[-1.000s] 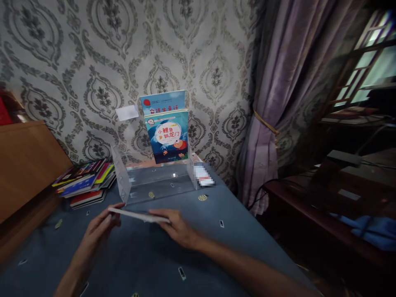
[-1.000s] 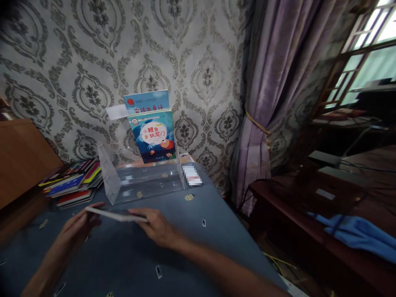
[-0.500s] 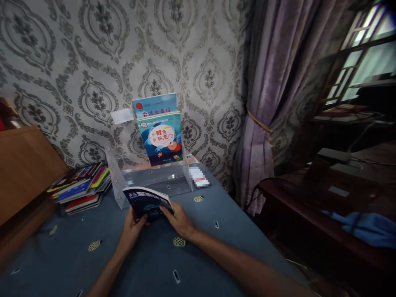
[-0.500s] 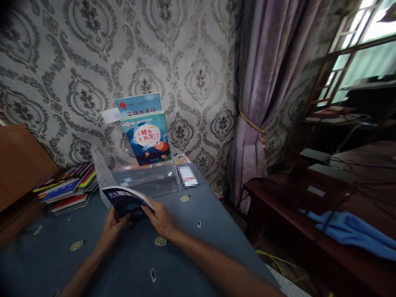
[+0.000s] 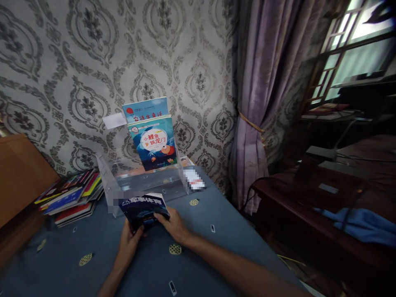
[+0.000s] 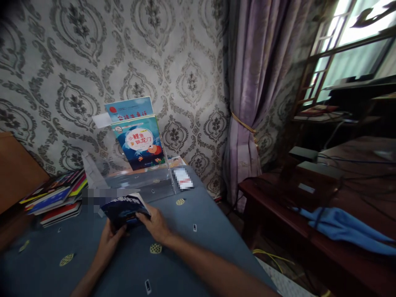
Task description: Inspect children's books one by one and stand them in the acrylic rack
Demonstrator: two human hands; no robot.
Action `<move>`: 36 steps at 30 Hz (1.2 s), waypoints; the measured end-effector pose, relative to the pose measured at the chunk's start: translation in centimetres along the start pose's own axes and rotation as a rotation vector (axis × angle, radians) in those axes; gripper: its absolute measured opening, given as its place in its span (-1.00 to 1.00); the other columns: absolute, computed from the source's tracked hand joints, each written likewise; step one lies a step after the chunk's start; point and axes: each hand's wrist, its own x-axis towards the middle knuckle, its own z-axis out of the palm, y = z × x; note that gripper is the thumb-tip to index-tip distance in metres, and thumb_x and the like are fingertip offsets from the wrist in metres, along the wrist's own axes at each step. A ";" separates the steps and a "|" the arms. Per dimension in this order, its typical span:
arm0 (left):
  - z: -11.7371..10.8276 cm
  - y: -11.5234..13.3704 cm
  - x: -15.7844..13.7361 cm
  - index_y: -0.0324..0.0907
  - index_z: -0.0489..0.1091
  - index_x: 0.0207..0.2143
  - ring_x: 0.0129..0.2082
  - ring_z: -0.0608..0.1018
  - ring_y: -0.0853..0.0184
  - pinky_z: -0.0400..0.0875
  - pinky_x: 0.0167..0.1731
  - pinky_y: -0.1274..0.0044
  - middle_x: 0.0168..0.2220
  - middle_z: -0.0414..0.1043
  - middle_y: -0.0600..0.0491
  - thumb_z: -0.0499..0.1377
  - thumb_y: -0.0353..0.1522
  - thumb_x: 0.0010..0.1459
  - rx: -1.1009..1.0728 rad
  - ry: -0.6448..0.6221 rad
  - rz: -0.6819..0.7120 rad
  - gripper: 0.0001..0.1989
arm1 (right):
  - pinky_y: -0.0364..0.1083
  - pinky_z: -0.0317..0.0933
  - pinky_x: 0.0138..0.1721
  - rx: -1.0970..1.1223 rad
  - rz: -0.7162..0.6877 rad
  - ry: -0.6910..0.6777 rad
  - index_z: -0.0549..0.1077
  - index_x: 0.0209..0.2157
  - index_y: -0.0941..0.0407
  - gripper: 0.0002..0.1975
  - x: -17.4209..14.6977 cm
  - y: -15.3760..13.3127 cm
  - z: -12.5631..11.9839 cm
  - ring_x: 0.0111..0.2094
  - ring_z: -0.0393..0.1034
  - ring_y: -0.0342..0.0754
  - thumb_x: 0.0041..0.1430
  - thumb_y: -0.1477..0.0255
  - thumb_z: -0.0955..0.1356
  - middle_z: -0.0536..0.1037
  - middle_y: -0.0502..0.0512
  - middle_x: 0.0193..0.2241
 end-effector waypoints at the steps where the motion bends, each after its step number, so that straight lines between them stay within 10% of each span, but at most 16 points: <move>1: 0.0 0.1 0.0 -0.12 0.32 0.11 -0.13 0.58 0.08 0.59 -0.47 0.47 -0.05 0.51 -0.07 0.35 -0.03 -0.05 0.004 0.002 -0.001 -0.29 | -0.01 0.34 -0.05 -0.001 -0.005 0.003 0.53 -0.02 0.11 -0.60 0.0 0.0 0.0 -0.15 0.51 0.06 0.27 0.16 0.31 0.64 0.07 -0.18; 13: 0.0 0.1 -0.1 -0.11 0.32 0.08 -0.19 0.57 0.12 0.59 -0.47 0.46 -0.10 0.51 -0.04 0.35 -0.01 -0.03 0.047 0.021 0.004 -0.31 | 0.02 0.32 -0.03 -0.106 0.046 -0.016 0.48 0.02 0.12 -0.62 0.3 0.1 -0.9 -0.11 0.50 0.08 0.25 0.22 0.35 0.63 0.15 -0.14; 21: -0.2 0.4 0.1 -0.11 0.25 0.16 -0.11 0.58 0.07 0.57 -0.41 0.44 0.01 0.48 -0.10 0.31 0.00 0.01 0.096 -0.028 0.024 -0.27 | 0.03 0.29 0.01 -0.199 0.011 -0.272 0.47 0.01 0.11 -0.65 2.1 -0.2 -4.2 -0.04 0.46 0.10 0.19 0.37 0.39 0.60 0.13 -0.07; 28: -0.7 1.0 0.4 -0.14 0.33 0.06 -0.17 0.57 0.08 0.56 -0.42 0.41 -0.09 0.52 -0.07 0.29 0.01 -0.01 0.136 -0.076 0.023 -0.35 | -0.13 0.30 -0.32 -0.318 -0.072 -0.349 0.52 -0.19 0.07 -0.76 1.5 0.6 -6.1 -0.35 0.46 -0.03 0.11 0.57 0.34 0.60 -0.03 -0.36; 36: 0.1 5.5 5.0 -0.16 0.35 0.02 -0.32 0.54 0.20 0.54 -0.36 0.40 -0.21 0.51 -0.01 0.18 -0.08 0.13 0.315 -0.157 0.205 -0.51 | -0.12 0.28 -0.33 -0.472 -0.143 -0.273 0.50 -0.20 0.09 -0.79 5.0 -2.1 -8.2 -0.36 0.45 -0.01 0.13 0.56 0.31 0.57 -0.02 -0.41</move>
